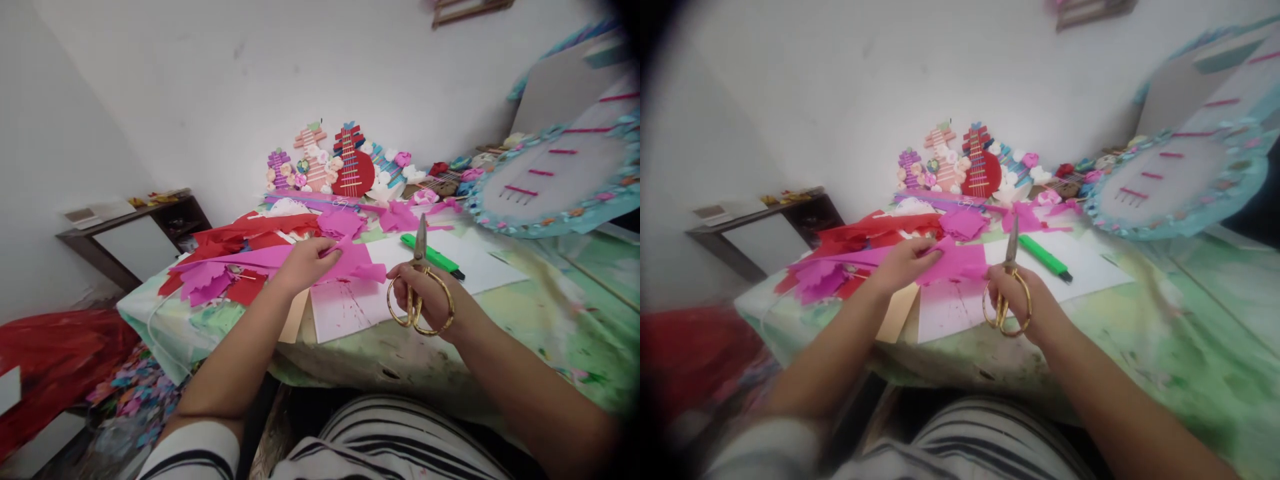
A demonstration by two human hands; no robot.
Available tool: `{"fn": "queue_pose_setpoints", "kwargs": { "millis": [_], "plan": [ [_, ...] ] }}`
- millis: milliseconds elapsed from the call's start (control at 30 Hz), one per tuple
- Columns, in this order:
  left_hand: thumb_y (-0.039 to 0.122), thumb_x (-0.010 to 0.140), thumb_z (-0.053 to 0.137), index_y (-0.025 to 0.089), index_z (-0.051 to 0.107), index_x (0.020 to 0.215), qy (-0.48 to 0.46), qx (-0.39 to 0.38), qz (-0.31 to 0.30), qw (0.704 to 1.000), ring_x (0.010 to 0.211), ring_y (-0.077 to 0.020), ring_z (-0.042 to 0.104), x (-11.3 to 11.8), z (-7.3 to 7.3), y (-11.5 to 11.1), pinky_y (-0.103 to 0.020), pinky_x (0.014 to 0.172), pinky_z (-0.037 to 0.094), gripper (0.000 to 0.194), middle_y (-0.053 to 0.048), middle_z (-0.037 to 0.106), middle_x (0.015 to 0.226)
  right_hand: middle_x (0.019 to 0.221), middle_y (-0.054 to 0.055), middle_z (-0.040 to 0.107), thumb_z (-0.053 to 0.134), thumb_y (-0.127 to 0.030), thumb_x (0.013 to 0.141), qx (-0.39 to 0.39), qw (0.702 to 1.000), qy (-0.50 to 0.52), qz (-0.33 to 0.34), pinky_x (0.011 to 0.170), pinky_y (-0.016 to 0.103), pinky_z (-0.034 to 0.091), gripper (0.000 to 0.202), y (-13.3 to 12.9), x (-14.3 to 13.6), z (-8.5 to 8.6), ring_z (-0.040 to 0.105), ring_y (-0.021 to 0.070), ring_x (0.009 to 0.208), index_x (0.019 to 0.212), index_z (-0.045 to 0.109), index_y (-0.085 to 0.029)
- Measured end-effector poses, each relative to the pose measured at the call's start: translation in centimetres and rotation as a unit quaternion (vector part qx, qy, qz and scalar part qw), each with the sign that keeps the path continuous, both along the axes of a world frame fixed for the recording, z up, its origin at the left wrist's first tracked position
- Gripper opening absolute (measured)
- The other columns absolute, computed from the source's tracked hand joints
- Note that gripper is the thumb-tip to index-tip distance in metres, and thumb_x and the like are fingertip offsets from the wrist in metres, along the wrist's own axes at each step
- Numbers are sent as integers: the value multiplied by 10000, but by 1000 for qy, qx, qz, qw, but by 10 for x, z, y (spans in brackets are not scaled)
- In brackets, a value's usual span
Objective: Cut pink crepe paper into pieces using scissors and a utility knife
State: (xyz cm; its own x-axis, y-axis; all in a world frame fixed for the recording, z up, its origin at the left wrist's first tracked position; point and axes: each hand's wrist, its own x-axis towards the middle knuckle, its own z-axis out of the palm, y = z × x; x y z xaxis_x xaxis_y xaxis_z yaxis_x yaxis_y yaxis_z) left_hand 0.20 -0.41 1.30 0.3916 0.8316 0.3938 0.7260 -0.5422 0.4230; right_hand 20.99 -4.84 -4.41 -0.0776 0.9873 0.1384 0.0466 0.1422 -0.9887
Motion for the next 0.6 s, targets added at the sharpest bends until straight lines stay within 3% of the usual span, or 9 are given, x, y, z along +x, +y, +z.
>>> {"fn": "queue_pose_setpoints", "kwargs": {
  "millis": [133, 300, 400, 500, 600],
  "plan": [
    [287, 793, 387, 169, 381, 569, 54, 50, 8, 997, 532, -103, 373, 5, -2, -20, -227, 504, 231, 253, 23, 388, 549, 643, 32, 580, 571, -443, 693, -17, 998, 56, -25, 474, 282, 459, 378, -6, 9, 9, 562, 159, 539, 937, 476, -170],
    [314, 795, 383, 178, 430, 608, 173, 57, 83, 980, 545, -131, 397, 5, -10, -43, -247, 500, 200, 237, -12, 476, 589, 769, 46, 620, 615, -417, 663, 0, 998, 46, -49, 553, 326, 501, 431, 8, 17, 24, 609, 185, 636, 989, 418, -217],
    [334, 796, 369, 179, 417, 583, 182, 39, 97, 978, 518, -130, 392, 1, -6, -39, -249, 484, 185, 268, -9, 464, 560, 852, 52, 615, 642, -419, 631, 54, 998, -30, -10, 605, 338, 486, 390, 34, 17, 25, 602, 187, 705, 871, 418, -209],
    [342, 777, 393, 177, 403, 554, 158, 41, 91, 982, 508, -123, 393, -3, 6, -22, -247, 476, 188, 278, 4, 440, 533, 940, 53, 597, 671, -407, 590, 114, 979, -166, 43, 642, 328, 446, 373, 60, 8, 19, 575, 196, 785, 791, 429, -206],
    [345, 748, 432, 175, 412, 545, 134, 17, 78, 988, 501, -115, 398, -6, 17, -5, -242, 473, 202, 266, 17, 428, 517, 829, 26, 588, 660, -376, 594, 141, 947, -270, 100, 599, 282, 398, 314, 74, -6, 12, 544, 184, 750, 748, 444, -207]
  ]
}}
